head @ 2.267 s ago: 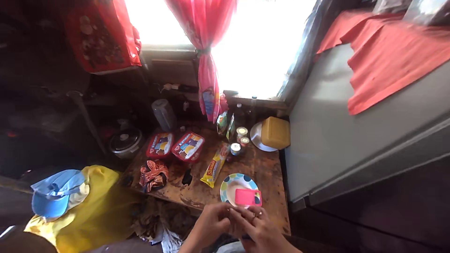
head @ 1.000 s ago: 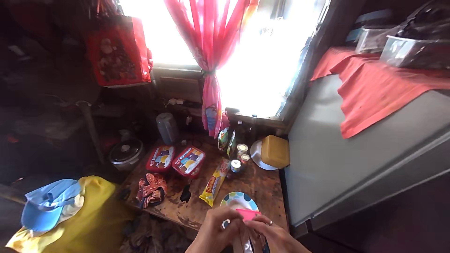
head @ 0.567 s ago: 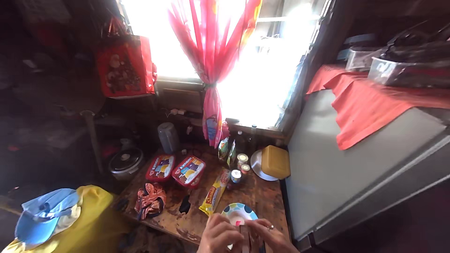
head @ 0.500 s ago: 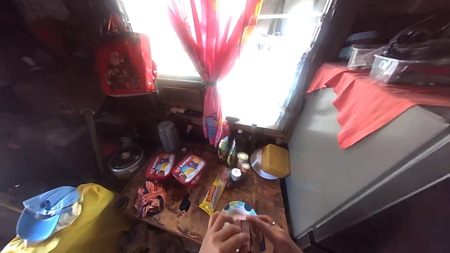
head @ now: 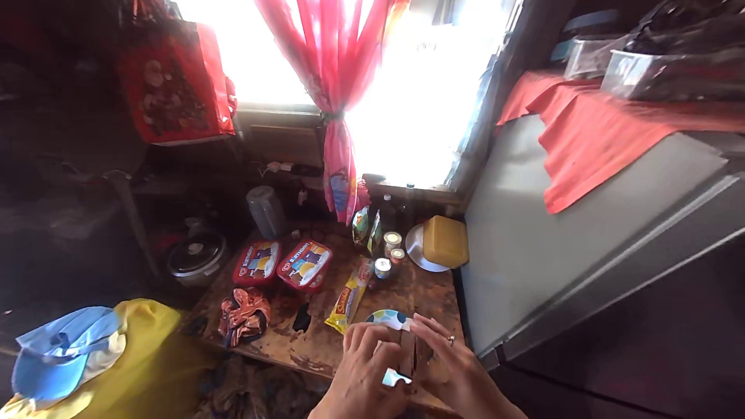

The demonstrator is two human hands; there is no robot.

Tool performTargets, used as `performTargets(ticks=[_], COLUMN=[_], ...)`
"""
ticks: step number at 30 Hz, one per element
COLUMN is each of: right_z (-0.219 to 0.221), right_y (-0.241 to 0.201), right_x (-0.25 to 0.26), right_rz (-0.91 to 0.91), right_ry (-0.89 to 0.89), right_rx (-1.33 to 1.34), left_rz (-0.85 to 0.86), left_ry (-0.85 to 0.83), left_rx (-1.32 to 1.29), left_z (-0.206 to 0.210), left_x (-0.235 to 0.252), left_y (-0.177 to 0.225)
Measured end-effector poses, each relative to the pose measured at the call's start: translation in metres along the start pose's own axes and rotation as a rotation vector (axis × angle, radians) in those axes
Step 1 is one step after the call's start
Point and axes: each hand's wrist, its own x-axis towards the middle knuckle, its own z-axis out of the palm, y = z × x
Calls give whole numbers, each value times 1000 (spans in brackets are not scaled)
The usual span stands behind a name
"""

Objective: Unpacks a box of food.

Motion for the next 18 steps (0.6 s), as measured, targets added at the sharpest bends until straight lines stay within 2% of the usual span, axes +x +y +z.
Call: performTargets(ticks=[6, 9, 14, 16, 18], right_z=[-1, -1, -2, 0, 1], right_y=[4, 5, -2, -2, -1], right_x=[1, 4, 8, 8, 8], right_rz=[-66, -36, 95, 183, 204], right_ry=[10, 22, 61, 65, 61], right_rx=[-75, -66, 50, 109, 76], left_rz=[45, 95, 232, 188, 95], left_ry=[41, 54, 162, 143, 69], left_rx=[-9, -15, 206, 181, 30], left_z=[1, 2, 11, 10, 7], left_x=[7, 9, 4, 4, 4], left_y=[-2, -5, -4, -3, -4])
